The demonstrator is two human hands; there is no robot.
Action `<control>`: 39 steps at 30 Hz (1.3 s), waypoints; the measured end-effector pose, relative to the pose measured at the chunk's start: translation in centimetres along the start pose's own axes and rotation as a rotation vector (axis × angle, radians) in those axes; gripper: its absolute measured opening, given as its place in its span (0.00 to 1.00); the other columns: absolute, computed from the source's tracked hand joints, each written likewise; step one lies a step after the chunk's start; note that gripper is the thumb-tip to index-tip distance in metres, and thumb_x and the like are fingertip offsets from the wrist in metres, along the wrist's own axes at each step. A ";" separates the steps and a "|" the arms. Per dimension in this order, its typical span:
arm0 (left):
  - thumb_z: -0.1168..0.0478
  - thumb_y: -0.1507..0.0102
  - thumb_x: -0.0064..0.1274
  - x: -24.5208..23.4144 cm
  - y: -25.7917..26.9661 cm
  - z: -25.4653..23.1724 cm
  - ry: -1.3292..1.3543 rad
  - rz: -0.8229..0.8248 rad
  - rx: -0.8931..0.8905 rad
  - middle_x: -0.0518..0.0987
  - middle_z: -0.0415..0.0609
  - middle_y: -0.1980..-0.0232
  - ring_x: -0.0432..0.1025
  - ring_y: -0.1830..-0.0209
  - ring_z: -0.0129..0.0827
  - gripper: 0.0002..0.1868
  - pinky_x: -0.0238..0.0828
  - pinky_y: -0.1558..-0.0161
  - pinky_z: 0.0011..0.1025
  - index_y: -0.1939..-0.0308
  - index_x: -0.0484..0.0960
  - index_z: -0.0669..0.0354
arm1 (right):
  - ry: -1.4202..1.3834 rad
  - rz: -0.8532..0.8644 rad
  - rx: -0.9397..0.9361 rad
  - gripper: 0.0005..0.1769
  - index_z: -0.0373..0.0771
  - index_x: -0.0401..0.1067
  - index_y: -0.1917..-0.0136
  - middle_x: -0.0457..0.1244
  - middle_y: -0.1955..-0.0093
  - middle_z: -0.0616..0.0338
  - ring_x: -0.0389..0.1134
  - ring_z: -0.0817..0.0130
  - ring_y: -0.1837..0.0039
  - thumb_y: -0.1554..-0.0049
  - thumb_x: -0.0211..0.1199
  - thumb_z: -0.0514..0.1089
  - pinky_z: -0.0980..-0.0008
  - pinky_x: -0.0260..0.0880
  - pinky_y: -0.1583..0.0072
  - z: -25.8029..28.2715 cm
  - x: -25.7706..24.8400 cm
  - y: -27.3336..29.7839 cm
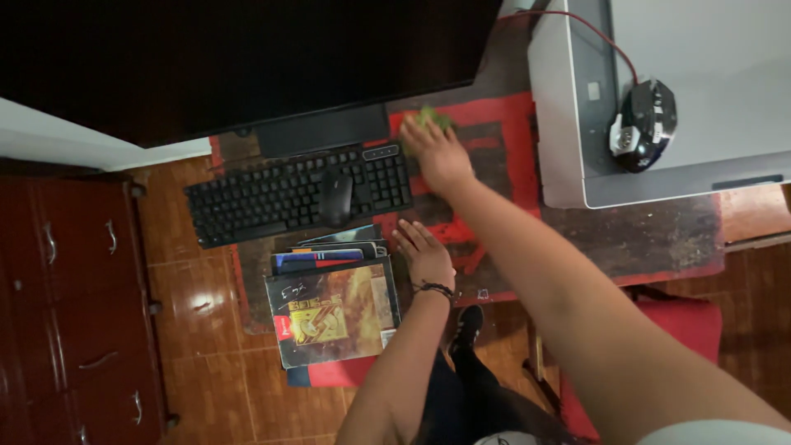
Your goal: Cleaning office items including notebooks, a printer, and a mouse with a cloth.
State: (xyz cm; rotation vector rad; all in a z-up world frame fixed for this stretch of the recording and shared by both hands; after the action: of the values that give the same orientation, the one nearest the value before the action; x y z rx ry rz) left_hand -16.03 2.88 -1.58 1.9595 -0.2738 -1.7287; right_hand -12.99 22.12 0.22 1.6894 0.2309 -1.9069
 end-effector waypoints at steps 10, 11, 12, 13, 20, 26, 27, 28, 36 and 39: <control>0.43 0.47 0.69 -1.3 0.5 -0.3 -0.055 0.047 0.007 0.41 0.79 0.21 0.39 0.21 0.76 0.65 0.48 0.26 0.56 0.24 0.47 0.78 | 0.019 0.009 -0.018 0.47 0.51 0.40 0.15 0.33 0.12 0.65 0.34 0.56 0.15 0.44 0.48 0.32 0.51 0.38 0.20 -0.2 -0.1 2.8; 0.44 0.46 0.67 -1.1 0.3 -0.3 -0.070 0.023 0.013 0.42 0.80 0.21 0.39 0.22 0.77 0.61 0.48 0.26 0.57 0.24 0.49 0.79 | 0.007 0.052 -0.015 0.47 0.51 0.40 0.15 0.32 0.12 0.66 0.33 0.57 0.14 0.44 0.48 0.32 0.50 0.38 0.20 -0.2 -0.1 3.1; 0.45 0.44 0.65 -0.8 0.2 -0.2 -0.085 0.000 0.015 0.43 0.81 0.22 0.39 0.22 0.78 0.58 0.48 0.26 0.58 0.25 0.50 0.80 | -0.007 0.097 -0.016 0.47 0.51 0.39 0.16 0.32 0.13 0.66 0.33 0.59 0.14 0.44 0.48 0.33 0.50 0.37 0.20 0.0 -0.1 3.4; 0.45 0.44 0.65 0.8 -0.1 -0.1 -0.084 -0.001 0.010 0.43 0.81 0.22 0.39 0.22 0.78 0.58 0.48 0.26 0.58 0.25 0.50 0.80 | -0.007 0.097 -0.021 0.47 0.51 0.39 0.16 0.32 0.13 0.66 0.33 0.59 0.14 0.44 0.48 0.33 0.50 0.37 0.20 0.0 -0.3 2.5; 0.53 0.42 0.64 3.2 -1.2 -0.1 -0.095 -0.243 -0.026 0.42 0.79 0.21 0.41 0.23 0.76 0.52 0.49 0.28 0.57 0.26 0.51 0.78 | 0.066 0.034 -0.009 0.40 0.48 0.44 0.15 0.39 0.13 0.61 0.40 0.57 0.14 0.38 0.50 0.42 0.48 0.42 0.19 -0.6 -2.2 -4.9; 0.49 0.49 0.72 -0.3 0.1 0.0 0.077 0.038 -0.019 0.37 0.77 0.20 0.37 0.21 0.75 0.65 0.47 0.26 0.57 0.24 0.45 0.78 | 0.017 -0.110 0.006 0.41 0.41 0.45 0.16 0.41 0.14 0.54 0.42 0.48 0.15 0.37 0.54 0.52 0.47 0.46 0.21 -1.5 -0.3 -0.1; 0.48 0.50 0.73 0.2 0.1 0.0 0.072 0.024 -0.022 0.38 0.77 0.20 0.38 0.21 0.76 0.67 0.47 0.26 0.58 0.24 0.45 0.78 | -0.036 -0.199 -0.023 0.44 0.39 0.44 0.17 0.38 0.14 0.52 0.40 0.45 0.16 0.38 0.56 0.54 0.46 0.47 0.23 -1.9 0.2 1.9; 0.48 0.50 0.73 0.3 0.0 -0.1 0.072 0.021 -0.014 0.38 0.77 0.20 0.38 0.21 0.76 0.67 0.47 0.26 0.58 0.24 0.45 0.78 | -0.031 -0.202 -0.017 0.44 0.39 0.44 0.17 0.38 0.14 0.52 0.40 0.45 0.16 0.38 0.56 0.54 0.46 0.47 0.23 -1.8 -0.4 4.2; 0.47 0.52 0.75 0.2 0.0 0.2 0.112 0.006 -0.005 0.36 0.78 0.20 0.36 0.21 0.75 0.70 0.47 0.26 0.57 0.24 0.43 0.79 | -0.011 0.013 0.115 0.42 0.47 0.41 0.16 0.37 0.13 0.59 0.38 0.53 0.16 0.36 0.53 0.57 0.46 0.38 0.22 -5.8 2.2 12.9; 0.44 0.51 0.74 0.0 0.3 -0.1 0.043 0.006 -0.003 0.36 0.78 0.20 0.36 0.21 0.75 0.70 0.48 0.26 0.56 0.24 0.43 0.78 | 0.052 -0.107 0.213 0.46 0.41 0.41 0.15 0.37 0.13 0.54 0.38 0.49 0.14 0.37 0.53 0.61 0.47 0.41 0.20 -8.0 0.5 8.9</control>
State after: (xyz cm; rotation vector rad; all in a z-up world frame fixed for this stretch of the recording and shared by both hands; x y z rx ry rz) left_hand -15.93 2.65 -1.40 1.9889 -0.2610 -1.6804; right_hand -1.52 18.53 0.38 1.9022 0.1446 -2.0274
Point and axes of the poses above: each hand's wrist, its own y-axis away from the middle knuckle, its own x-axis out of the palm, z = x × y, the point moved 2 cm from there along -y, towards the middle knuckle
